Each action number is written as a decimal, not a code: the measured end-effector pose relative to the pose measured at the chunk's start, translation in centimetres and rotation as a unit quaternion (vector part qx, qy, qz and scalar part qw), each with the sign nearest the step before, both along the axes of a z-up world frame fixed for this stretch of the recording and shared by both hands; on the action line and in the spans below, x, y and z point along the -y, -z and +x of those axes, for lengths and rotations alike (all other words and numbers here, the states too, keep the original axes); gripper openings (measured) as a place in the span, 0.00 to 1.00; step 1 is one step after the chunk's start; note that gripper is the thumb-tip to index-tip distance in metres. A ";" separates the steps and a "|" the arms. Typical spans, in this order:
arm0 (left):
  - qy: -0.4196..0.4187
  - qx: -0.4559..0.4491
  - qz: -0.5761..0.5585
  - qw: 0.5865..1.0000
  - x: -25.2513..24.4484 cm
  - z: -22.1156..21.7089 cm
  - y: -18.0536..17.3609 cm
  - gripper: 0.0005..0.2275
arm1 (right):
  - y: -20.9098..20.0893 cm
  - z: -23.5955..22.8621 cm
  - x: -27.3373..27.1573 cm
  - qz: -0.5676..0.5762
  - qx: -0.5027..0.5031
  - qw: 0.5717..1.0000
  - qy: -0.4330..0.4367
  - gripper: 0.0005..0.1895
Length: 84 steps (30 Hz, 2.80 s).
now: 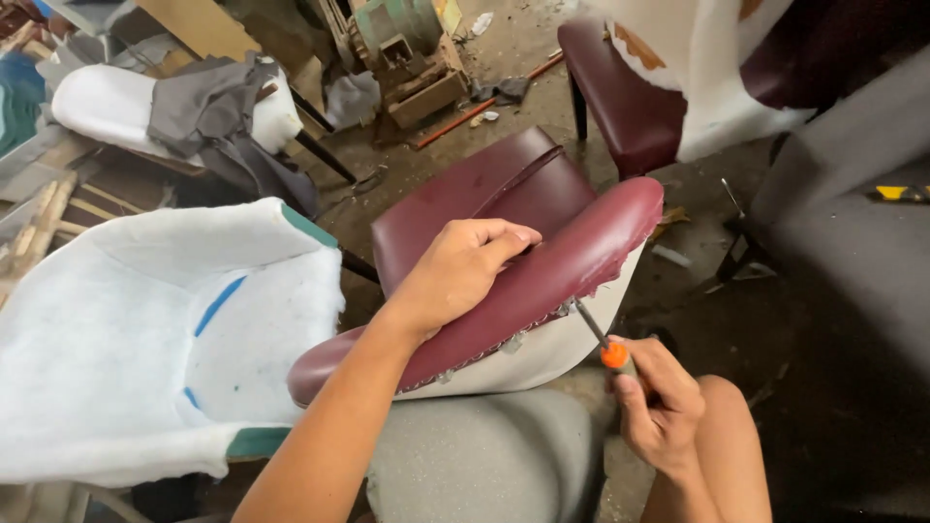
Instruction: The person uses a screwdriver to pry and remove the maroon upholstery from the armrest of a chair. They work along the edge of the armrest, detaching the fabric from the underlying structure.
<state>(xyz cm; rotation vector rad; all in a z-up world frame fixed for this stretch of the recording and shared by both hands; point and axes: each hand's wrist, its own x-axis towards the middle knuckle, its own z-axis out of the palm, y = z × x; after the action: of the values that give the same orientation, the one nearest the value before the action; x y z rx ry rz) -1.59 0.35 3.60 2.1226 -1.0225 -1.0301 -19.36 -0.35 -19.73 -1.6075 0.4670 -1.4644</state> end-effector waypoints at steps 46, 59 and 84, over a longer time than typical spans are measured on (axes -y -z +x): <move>-0.054 -0.046 0.018 0.997 1.0 -0.6 1.1 0.17 | 3.7 3.2 2.9 0.452 0.069 0.807 -0.372 0.27; -0.021 0.028 0.040 0.999 0.8 -0.8 0.4 0.17 | 1.1 3.5 -0.2 0.012 0.031 0.988 0.153 0.21; -0.017 0.048 0.066 0.997 0.6 -1.6 -1.3 0.17 | 5.8 5.3 -0.7 0.421 0.243 0.686 -0.541 0.33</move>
<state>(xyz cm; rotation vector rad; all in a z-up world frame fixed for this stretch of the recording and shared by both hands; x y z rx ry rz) -3.17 -0.26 4.89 2.3068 -0.9837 -1.0128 -14.03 0.33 -25.49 -0.4419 -0.1652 -0.4969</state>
